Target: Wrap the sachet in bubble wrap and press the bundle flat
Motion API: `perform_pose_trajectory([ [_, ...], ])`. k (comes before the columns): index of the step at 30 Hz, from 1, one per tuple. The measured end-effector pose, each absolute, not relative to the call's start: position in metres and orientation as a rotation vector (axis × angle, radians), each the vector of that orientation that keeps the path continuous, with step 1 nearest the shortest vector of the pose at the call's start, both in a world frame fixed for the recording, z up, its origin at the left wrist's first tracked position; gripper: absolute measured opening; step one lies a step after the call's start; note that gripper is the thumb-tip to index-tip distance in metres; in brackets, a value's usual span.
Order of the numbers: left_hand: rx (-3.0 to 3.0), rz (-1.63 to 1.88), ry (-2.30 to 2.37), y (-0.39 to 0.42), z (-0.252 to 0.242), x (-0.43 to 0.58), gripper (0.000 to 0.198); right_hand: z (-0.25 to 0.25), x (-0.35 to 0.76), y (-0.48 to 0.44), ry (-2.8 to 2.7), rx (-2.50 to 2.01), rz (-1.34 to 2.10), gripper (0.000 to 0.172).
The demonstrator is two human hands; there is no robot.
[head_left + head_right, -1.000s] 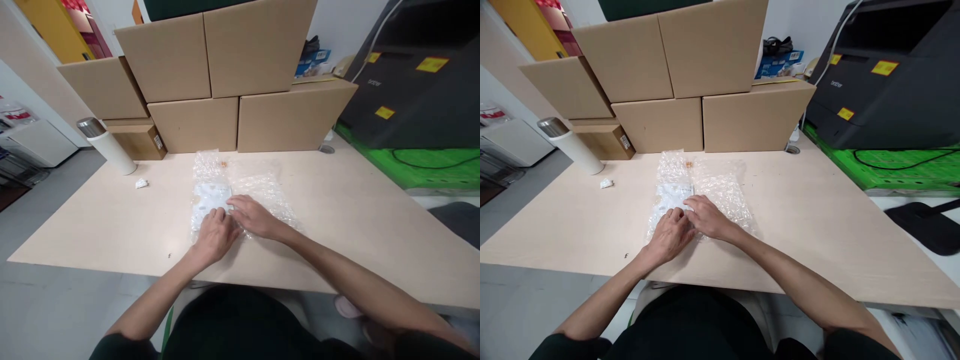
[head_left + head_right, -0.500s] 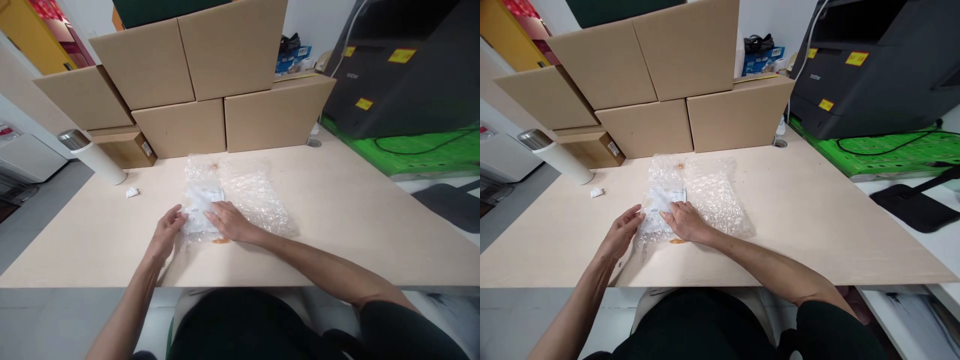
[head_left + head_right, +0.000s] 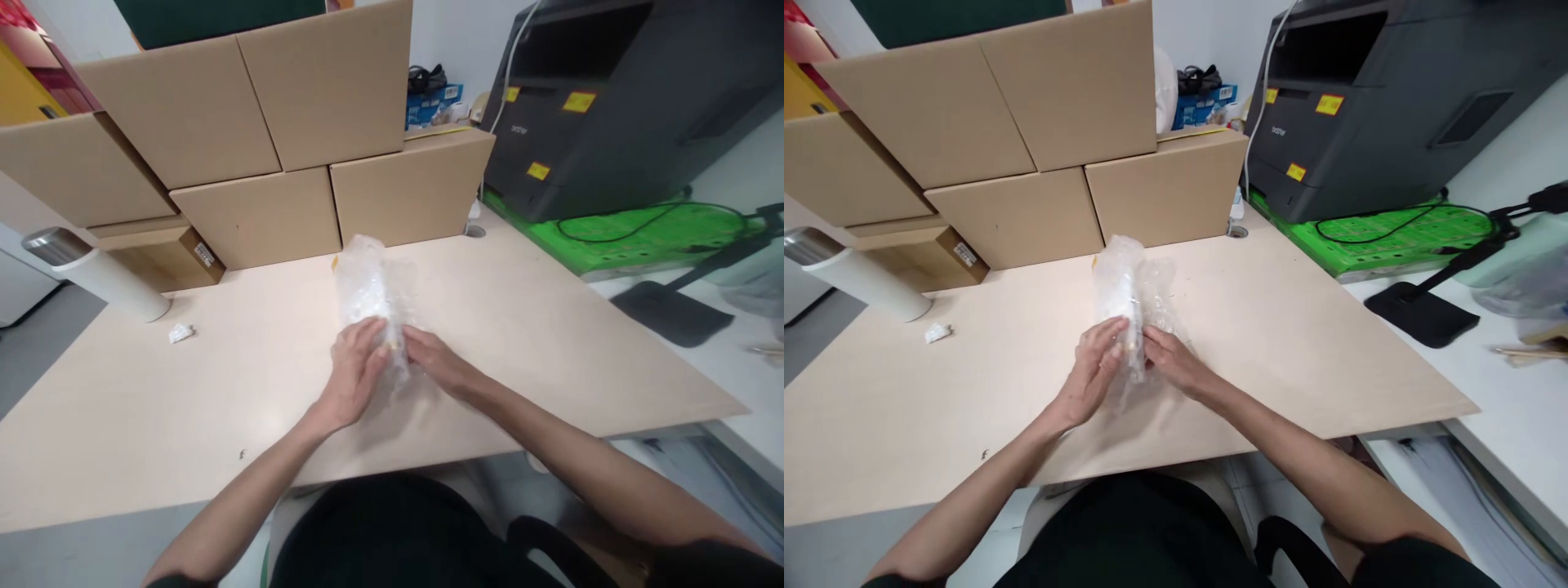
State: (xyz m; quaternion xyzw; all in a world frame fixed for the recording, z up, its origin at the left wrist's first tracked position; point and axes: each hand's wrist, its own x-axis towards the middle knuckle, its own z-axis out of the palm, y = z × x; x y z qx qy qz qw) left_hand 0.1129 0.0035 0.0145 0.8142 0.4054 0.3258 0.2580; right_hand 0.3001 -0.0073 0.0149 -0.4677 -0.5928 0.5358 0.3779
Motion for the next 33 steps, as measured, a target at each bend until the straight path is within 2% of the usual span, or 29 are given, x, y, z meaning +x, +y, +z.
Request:
perform_pose_trajectory([
  [3,2.367,0.666,1.106,0.006,0.0,0.127,0.049,0.019,0.333,-0.011,-1.744,-1.356,1.036,0.027],
  [6,2.467,0.515,1.125,0.009,-0.012,0.135,0.05,0.015,0.353,-0.003,-1.731,-1.506,0.65,0.03],
  [8,2.507,0.474,1.137,0.009,-0.016,0.137,0.049,0.009,0.357,0.009,-1.642,-1.57,0.604,0.032],
  [14,2.556,0.468,1.171,0.009,-0.022,0.14,0.05,-0.003,0.33,0.058,-1.51,-1.566,0.93,0.027],
  [20,2.572,0.526,1.167,0.01,-0.025,0.137,0.046,0.007,0.3,0.092,-0.884,-1.303,1.479,0.025],
  [26,2.606,0.631,1.094,0.011,-0.022,0.127,0.045,0.015,0.295,0.092,-0.798,-1.184,1.571,0.025],
  [30,2.762,0.874,1.181,0.033,0.014,0.105,0.052,0.023,0.298,0.07,-0.864,-1.018,1.724,0.032],
  [33,2.877,0.811,1.22,0.059,0.061,0.081,0.054,0.033,0.302,0.049,-1.075,-0.91,1.839,0.037],
])
